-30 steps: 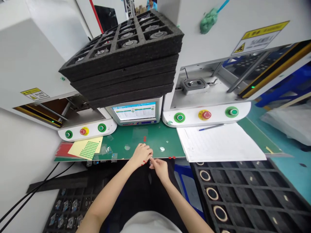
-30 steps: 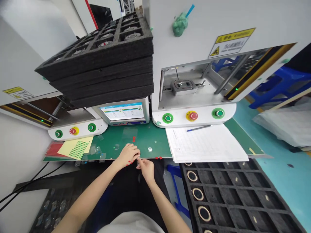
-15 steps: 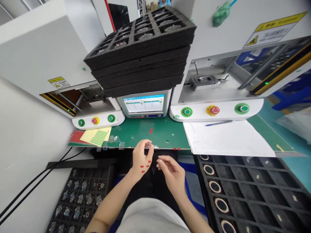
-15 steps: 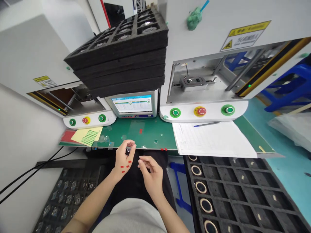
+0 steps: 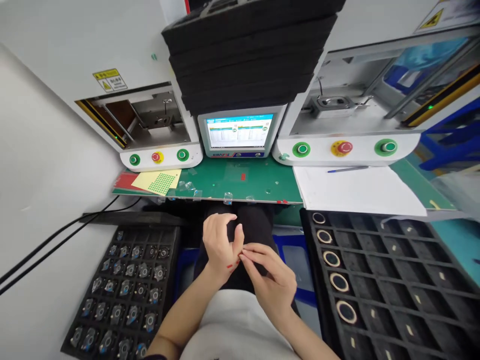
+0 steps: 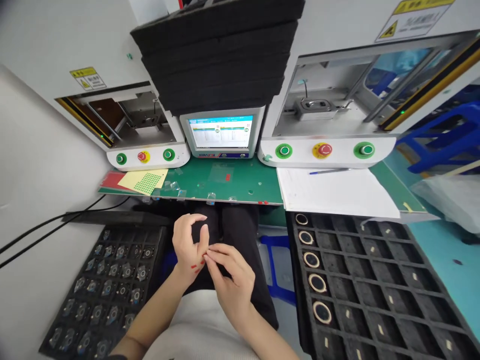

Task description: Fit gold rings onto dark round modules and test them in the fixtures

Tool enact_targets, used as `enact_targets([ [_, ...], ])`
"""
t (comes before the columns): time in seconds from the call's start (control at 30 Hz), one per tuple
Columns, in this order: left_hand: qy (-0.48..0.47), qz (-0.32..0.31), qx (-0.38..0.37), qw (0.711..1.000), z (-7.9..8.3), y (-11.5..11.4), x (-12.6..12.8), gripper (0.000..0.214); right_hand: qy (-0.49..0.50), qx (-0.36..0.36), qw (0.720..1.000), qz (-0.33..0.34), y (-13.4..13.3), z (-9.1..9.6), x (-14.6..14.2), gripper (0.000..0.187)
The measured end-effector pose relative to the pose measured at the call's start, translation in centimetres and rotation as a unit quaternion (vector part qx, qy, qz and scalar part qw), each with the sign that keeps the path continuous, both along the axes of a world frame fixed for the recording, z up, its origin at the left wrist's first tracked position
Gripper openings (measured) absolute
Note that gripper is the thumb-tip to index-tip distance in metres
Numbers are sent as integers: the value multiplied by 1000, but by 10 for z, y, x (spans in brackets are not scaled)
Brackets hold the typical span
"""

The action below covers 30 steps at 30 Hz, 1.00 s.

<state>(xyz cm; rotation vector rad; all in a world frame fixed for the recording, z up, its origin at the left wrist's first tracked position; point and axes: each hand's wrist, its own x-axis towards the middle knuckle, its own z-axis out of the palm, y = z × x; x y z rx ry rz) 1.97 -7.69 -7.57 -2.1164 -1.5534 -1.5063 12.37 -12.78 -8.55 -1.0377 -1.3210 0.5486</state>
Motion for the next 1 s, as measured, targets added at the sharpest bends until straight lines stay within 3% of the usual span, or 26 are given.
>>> enact_targets([
  [0.27, 20, 8, 15, 1000, -17, -30, -13, 16, -34, -16, 999, 3, -33, -16, -15, 14],
  [0.43, 15, 17, 27, 999, -22, -31, -15, 19, -24, -41, 999, 24, -33, -20, -16, 12],
  [0.6, 9, 23, -8, 1000, -35, -29, -14, 19, -31, -44, 998, 29, -31, -35, -16, 13],
  [0.8, 10, 26, -41, 999, -50, -34, -10, 21, 68, -88, 993, 26, -39, -57, -16, 24],
  [0.9, 19, 24, -51, 998, -54, -35, -7, 21, 71, -105, 992, 28, -40, -60, -13, 30],
  [1.0, 34, 27, -50, 998, -54, -34, -4, 20, 37, -90, 994, 42, -38, -58, -7, 24],
])
